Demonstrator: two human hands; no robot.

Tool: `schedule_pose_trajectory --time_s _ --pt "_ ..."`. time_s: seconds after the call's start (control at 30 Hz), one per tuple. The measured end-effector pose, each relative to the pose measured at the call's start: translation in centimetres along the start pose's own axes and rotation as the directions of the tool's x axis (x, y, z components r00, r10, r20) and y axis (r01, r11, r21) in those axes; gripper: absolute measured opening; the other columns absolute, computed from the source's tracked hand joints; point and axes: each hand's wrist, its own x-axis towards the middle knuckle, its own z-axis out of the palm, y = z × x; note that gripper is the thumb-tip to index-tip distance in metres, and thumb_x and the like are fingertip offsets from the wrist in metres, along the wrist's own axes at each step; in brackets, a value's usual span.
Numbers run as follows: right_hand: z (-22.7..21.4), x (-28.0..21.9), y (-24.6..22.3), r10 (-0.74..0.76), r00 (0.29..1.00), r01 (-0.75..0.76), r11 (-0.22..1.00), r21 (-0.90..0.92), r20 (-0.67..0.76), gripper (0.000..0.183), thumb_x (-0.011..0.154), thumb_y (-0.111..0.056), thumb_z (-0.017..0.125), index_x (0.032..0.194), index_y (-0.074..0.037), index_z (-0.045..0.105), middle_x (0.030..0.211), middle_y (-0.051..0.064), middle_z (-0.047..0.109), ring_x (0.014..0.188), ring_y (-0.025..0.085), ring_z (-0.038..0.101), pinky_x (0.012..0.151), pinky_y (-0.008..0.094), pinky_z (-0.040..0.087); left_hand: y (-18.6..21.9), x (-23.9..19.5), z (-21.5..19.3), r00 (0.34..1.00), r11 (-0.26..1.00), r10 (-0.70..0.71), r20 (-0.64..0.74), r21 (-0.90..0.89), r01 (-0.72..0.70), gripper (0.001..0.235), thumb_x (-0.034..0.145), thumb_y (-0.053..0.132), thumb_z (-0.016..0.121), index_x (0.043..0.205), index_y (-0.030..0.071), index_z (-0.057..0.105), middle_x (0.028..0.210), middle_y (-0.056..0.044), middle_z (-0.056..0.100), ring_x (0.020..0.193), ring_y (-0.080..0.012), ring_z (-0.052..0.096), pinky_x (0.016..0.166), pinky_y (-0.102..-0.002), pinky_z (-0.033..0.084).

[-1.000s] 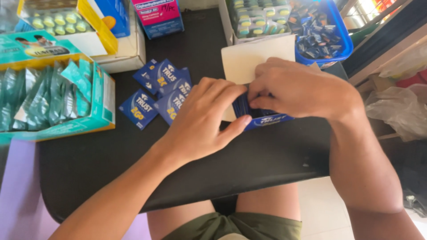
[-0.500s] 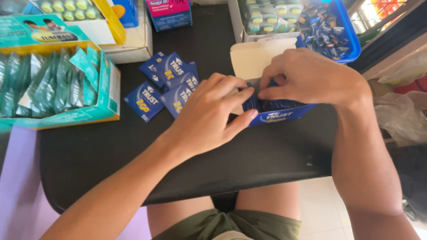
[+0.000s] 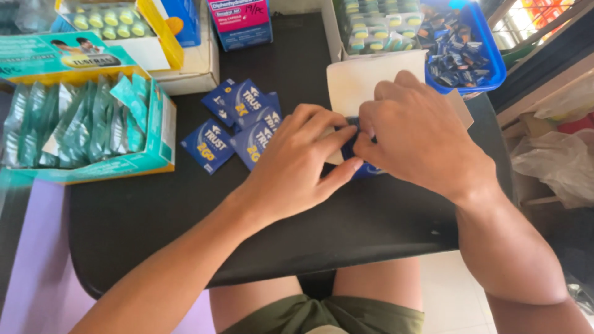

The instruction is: The person opens a blue cardboard box labeled 'TRUST 2GO' and removes multiple small blue sachets one by one. They place the sachets on the black table surface next to the box. The person handles the sachets and the box with their hands throughout the process.

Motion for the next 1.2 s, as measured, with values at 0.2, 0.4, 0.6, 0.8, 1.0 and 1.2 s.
schedule_pose_trajectory --time_s 0.2,0.4,0.6,0.8,1.0,1.2 --pt "-1.5 0.0 1.2 0.016 0.976 -0.002 0.998 0.066 -0.218 0.014 0.079 -0.019 0.079 0.078 -0.007 0.072 0.084 0.013 0.066 0.089 0.034 0.063 0.077 0.044 0.051 -0.2 -0.4 0.2 0.996 0.998 -0.032 -0.087 -0.060 0.027 0.058 0.100 0.028 0.078 0.144 0.000 0.054 0.135 -0.018 0.058 0.130 -0.0358 0.054 0.111 -0.046 0.048" --pt "-2.1 -0.2 2.3 0.244 0.937 -0.064 0.824 0.563 -0.251 0.005 0.090 -0.005 0.069 0.092 -0.002 0.065 0.087 0.005 0.057 0.077 0.015 0.054 0.071 0.027 0.044 0.0 -0.1 -1.4 0.965 0.999 0.040 -0.258 -0.006 -0.043 0.084 0.099 0.036 0.082 0.159 0.006 0.031 0.145 -0.018 0.048 0.134 -0.0344 0.051 0.115 -0.044 0.045" --pt "0.6 -0.5 0.8 0.073 0.892 0.277 0.693 0.666 -0.447 0.008 0.116 -0.002 0.061 0.111 0.005 0.060 0.103 0.006 0.054 0.082 0.012 0.047 0.076 0.020 0.039 -1.7 -1.1 -1.2 0.939 0.991 0.010 -0.344 -0.120 -0.055 0.068 0.107 0.035 0.078 0.158 0.013 0.038 0.149 -0.007 0.048 0.129 -0.0191 0.056 0.109 -0.028 0.053" --pt "0.9 1.6 -2.9 -0.051 0.841 0.524 0.329 0.786 -0.539 0.022 0.118 -0.019 0.060 0.131 -0.006 0.049 0.147 0.009 0.053 0.112 0.014 0.068 0.094 0.024 0.060 -4.8 0.1 -5.2 0.986 0.745 -0.161 -0.052 -0.662 0.087 0.037 0.115 0.037 0.053 0.121 0.005 0.071 0.091 -0.006 0.073 0.080 -0.0113 0.070 0.075 -0.029 0.062" --pt "3.9 3.1 -3.7 0.065 0.943 0.222 0.612 0.759 -0.327 0.012 0.114 -0.001 0.064 0.123 -0.001 0.056 0.106 0.011 0.064 0.084 0.012 0.067 0.074 0.024 0.054 -8.1 -0.5 -9.6 0.945 0.787 -0.319 0.075 -0.535 0.308 0.039 0.107 0.035 0.057 0.085 0.002 0.056 0.066 -0.003 0.058 0.050 -0.0110 0.064 0.046 -0.033 0.052" --pt "2.3 4.8 -7.6 -0.396 0.868 0.454 0.877 0.156 -0.301 0.025 0.092 -0.007 0.077 0.116 -0.004 0.071 0.110 0.009 0.069 0.106 0.032 0.059 0.097 0.043 0.045 -11.9 -1.6 -8.5 0.896 0.906 -0.420 0.143 0.016 0.423 0.024 0.096 0.027 0.069 0.088 0.006 0.077 0.079 -0.018 0.073 0.073 -0.0312 0.072 0.063 -0.043 0.053"
